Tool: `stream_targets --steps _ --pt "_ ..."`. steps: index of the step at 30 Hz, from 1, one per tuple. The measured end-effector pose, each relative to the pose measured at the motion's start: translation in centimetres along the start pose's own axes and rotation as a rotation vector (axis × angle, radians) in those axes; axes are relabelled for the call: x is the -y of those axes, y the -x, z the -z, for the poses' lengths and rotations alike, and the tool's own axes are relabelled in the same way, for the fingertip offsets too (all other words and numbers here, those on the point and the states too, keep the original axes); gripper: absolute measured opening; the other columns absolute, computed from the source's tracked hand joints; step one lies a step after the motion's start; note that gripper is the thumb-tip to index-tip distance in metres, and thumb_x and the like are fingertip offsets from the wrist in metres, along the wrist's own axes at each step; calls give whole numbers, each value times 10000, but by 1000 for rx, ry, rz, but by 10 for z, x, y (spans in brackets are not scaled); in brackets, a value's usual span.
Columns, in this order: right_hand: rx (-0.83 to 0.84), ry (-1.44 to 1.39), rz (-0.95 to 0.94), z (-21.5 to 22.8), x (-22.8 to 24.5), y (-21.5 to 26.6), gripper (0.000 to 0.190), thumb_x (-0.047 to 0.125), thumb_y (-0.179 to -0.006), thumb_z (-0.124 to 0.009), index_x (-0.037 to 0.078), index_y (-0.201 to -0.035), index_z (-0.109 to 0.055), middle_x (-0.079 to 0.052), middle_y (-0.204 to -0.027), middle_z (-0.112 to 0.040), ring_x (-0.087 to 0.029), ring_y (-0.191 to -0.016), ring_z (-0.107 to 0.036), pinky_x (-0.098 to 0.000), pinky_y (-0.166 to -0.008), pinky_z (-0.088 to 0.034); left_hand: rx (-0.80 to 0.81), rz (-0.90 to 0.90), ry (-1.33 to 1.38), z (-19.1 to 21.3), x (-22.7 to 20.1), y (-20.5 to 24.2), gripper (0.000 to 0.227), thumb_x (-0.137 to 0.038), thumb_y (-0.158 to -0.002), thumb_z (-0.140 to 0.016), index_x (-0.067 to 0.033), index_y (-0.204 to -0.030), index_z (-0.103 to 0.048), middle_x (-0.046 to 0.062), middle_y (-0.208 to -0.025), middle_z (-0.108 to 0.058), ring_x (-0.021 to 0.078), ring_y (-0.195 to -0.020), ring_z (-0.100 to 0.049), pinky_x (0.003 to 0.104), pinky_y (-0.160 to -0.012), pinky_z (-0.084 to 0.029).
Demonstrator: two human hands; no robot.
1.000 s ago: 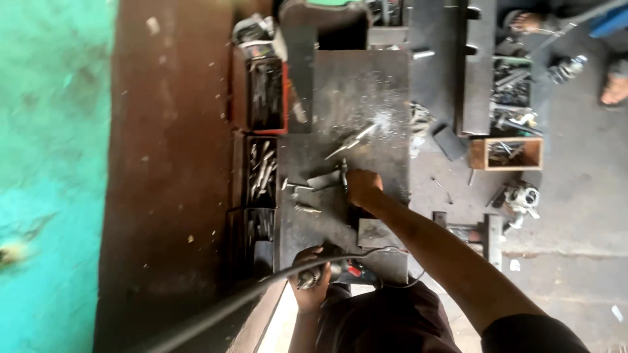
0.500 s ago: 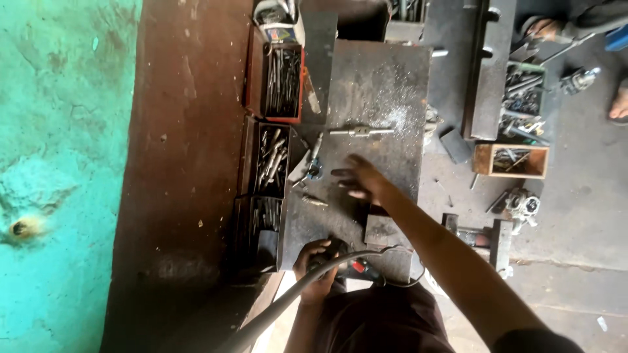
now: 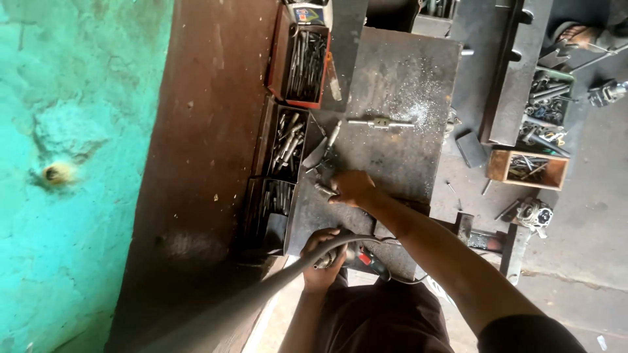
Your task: The person measures a small metal component with a micrometer, turning it in their hands and reading the scale. They then use a corded power drill on the bench to work on the part, repositioning it and re-measuring it with the micrometer between operations.
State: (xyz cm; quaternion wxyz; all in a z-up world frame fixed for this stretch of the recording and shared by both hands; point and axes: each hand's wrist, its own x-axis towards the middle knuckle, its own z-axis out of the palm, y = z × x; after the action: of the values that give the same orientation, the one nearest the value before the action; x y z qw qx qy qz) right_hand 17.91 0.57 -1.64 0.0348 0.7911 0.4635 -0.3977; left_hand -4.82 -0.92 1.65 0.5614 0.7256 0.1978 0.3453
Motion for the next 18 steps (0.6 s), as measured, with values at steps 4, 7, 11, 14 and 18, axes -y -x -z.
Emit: stream_targets --steps 4,7,11,14,18 --pt "14 49 49 -15 -7 -23 457 575 -908 -686 208 -1179 -721 -48 -1086 -753 -238 -1043 -690 -440 -905 -548 -12 154 60 3 44 24 413 -47 -791 -858 -70 -1152 -659 90 -1138 -748 145 -817 -760 272 -708 -645" --pt "100 -333 -12 -32 -27 -45 414 496 -957 -649 166 -1187 -747 -77 -1051 -792 -207 -922 -695 -406 -835 -535 -4 81 -108 7 23 21 445 -83 -753 -896 -65 -1146 -688 84 -1095 -764 151 -810 -757 277 -711 -633" --pt "118 -1084 -115 -6 -27 -44 367 324 -961 -676 108 -1251 -740 -155 -1060 -781 -192 -756 -633 -348 -663 -550 -15 32 2 9 -17 -2 386 -94 -842 -855 -30 -1184 -688 99 -1123 -740 220 -982 -744 347 -875 -592" --pt "-31 -1133 -122 60 4 7 385 346 -973 -634 157 -1308 -650 -75 -1072 -745 -147 -749 -665 -307 -658 -610 -30 11 12 10 -15 -3 400 -115 -819 -854 -16 -1165 -679 116 -1108 -726 252 -985 -738 376 -871 -590" --pt "-168 -1102 -114 46 -12 34 405 349 -967 -639 172 -1330 -618 19 -1071 -719 -100 -734 -676 -273 -640 -609 1 158 -184 5 -11 -4 372 -159 -721 -908 -34 -993 -688 91 -909 -759 229 -800 -769 364 -725 -602"
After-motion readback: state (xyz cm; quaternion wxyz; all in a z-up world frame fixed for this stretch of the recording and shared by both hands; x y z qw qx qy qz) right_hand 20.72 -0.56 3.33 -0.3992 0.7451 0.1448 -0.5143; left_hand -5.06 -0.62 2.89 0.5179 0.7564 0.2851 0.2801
